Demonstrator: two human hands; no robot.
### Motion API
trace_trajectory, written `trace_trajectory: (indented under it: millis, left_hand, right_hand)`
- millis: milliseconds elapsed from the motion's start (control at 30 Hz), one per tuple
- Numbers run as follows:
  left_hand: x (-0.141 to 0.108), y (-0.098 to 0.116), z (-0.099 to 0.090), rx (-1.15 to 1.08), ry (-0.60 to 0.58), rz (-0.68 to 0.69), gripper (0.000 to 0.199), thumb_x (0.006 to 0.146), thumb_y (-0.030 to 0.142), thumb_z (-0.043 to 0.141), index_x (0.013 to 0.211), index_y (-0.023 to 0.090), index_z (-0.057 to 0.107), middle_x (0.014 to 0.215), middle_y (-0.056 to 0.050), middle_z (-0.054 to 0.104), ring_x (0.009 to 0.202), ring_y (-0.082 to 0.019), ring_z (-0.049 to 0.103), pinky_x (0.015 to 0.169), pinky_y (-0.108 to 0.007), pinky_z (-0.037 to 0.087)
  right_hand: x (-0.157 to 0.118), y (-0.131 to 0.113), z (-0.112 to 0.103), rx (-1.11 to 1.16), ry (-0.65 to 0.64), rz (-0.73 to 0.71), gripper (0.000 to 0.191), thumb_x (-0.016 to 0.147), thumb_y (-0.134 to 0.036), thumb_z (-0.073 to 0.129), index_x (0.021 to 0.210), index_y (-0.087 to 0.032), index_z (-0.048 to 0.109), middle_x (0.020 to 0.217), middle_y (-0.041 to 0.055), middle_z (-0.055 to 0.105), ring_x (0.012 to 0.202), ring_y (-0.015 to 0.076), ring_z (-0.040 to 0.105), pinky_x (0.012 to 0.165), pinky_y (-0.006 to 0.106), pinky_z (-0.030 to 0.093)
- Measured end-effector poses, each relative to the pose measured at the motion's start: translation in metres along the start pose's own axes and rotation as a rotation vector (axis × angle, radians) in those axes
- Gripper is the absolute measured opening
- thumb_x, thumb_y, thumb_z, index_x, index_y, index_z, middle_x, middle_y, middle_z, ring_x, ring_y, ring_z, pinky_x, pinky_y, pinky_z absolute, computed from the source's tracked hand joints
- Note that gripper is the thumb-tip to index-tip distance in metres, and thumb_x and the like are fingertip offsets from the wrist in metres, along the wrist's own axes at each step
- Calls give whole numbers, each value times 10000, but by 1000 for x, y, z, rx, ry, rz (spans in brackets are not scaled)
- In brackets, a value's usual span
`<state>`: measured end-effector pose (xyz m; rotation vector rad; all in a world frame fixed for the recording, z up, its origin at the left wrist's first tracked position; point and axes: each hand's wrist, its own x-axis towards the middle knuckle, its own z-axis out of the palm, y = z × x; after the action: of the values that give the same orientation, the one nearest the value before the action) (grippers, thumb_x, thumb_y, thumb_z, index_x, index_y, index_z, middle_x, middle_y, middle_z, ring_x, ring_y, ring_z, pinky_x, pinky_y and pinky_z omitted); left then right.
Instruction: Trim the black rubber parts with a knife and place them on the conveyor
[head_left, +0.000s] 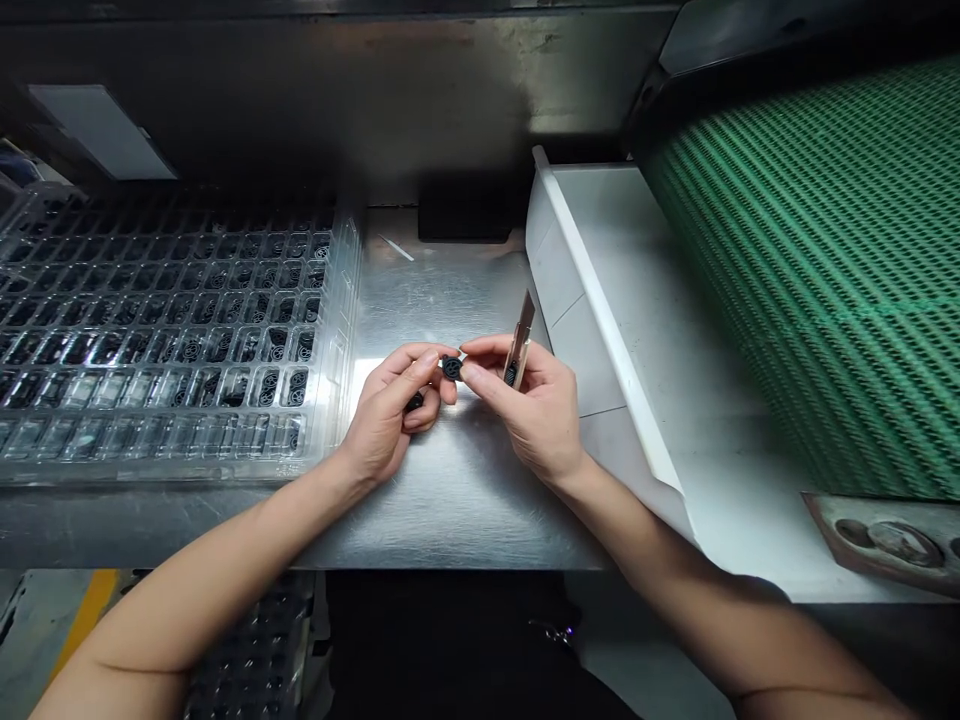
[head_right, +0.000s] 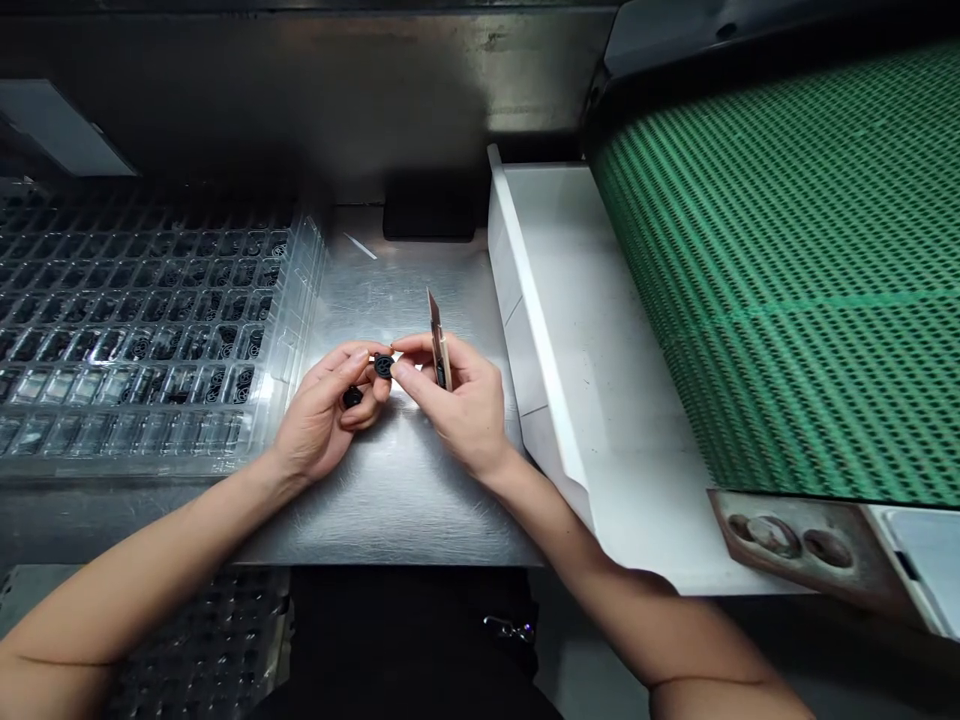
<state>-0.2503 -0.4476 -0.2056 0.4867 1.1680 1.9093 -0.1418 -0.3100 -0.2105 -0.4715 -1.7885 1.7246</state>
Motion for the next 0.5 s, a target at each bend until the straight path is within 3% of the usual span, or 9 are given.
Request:
trace_trajectory:
  millis: [167,333,500]
  left_hand:
    - [0,1,0,-23,-2,-25,253,998,392,810,1104,165,777,797,-6,694,462,-26,310,462,-198,190]
    - [3,1,2,-17,24,-49,431,982,560,803,1097,152,729,759,-6,686,448,-32,310,451,-205,168]
    - [-2,1,9,-32,61,-148,559,828,653,891,982,180,636,647,23,651,406,-27,275,432,-209,124]
  right_hand:
    - [1,0,0,17,15,3,261,891,-398,888,1088,-229,852,914,27,762,769,167,638,670,307,527]
    - [1,-1,-2,-18,13,-12,253,885,-387,889,1083,-233,855,927,24,780,744,162,643,653,300,525]
    - [-9,-12,-3,-280,17,-71,242,905,-453,865,1049,-258,862,883,41,795,673,189,676,577,318,529]
